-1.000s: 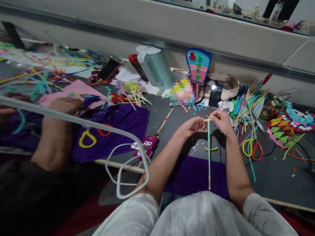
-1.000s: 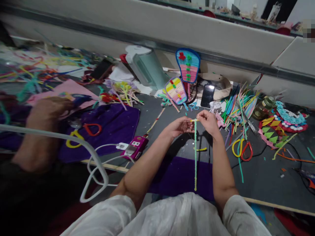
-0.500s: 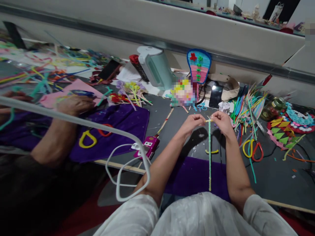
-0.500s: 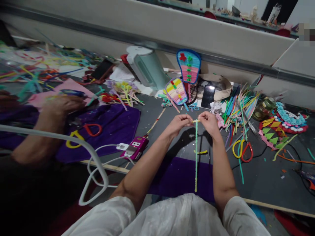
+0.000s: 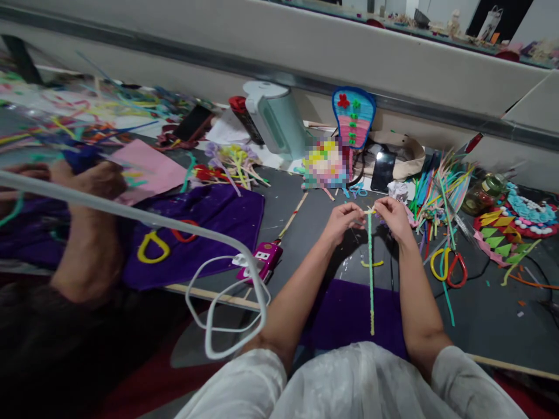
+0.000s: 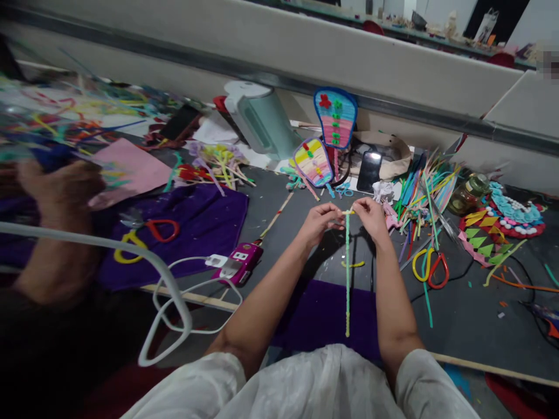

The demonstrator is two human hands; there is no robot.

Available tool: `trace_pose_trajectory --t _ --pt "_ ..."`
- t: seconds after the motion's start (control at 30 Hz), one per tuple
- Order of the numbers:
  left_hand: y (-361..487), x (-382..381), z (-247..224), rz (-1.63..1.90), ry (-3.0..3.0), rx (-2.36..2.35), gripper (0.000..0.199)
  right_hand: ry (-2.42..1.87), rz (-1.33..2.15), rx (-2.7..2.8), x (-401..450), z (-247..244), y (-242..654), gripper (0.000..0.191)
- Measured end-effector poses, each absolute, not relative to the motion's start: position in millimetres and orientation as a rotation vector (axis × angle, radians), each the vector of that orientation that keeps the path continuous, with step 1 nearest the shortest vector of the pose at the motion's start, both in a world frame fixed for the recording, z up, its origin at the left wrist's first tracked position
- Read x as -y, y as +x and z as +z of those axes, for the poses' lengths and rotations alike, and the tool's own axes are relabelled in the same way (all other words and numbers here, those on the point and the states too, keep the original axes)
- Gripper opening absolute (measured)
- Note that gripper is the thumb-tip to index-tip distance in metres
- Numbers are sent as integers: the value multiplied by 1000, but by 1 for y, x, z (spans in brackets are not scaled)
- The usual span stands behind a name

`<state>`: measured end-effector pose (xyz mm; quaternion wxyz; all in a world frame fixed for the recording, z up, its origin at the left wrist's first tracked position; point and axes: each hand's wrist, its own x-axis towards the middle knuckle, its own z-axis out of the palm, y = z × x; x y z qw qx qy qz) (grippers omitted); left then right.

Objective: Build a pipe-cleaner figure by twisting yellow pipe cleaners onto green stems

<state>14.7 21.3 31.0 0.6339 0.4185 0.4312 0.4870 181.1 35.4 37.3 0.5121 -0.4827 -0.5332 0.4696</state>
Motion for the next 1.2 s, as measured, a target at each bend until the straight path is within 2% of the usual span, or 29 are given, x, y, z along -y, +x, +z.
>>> trace_pose_trajectory --t 0.13,0.33,1.2 --pt "9 -25 20 1080 746 -977 21 -1067 1054 1030 -38 43 182 30" --pt "4 -28 10 1074 615 -941 15 -930 1210 770 -36 51 187 35" --pt "1 -31 -13 1090 547 -837 18 -970 1306 851 -36 45 183 44"
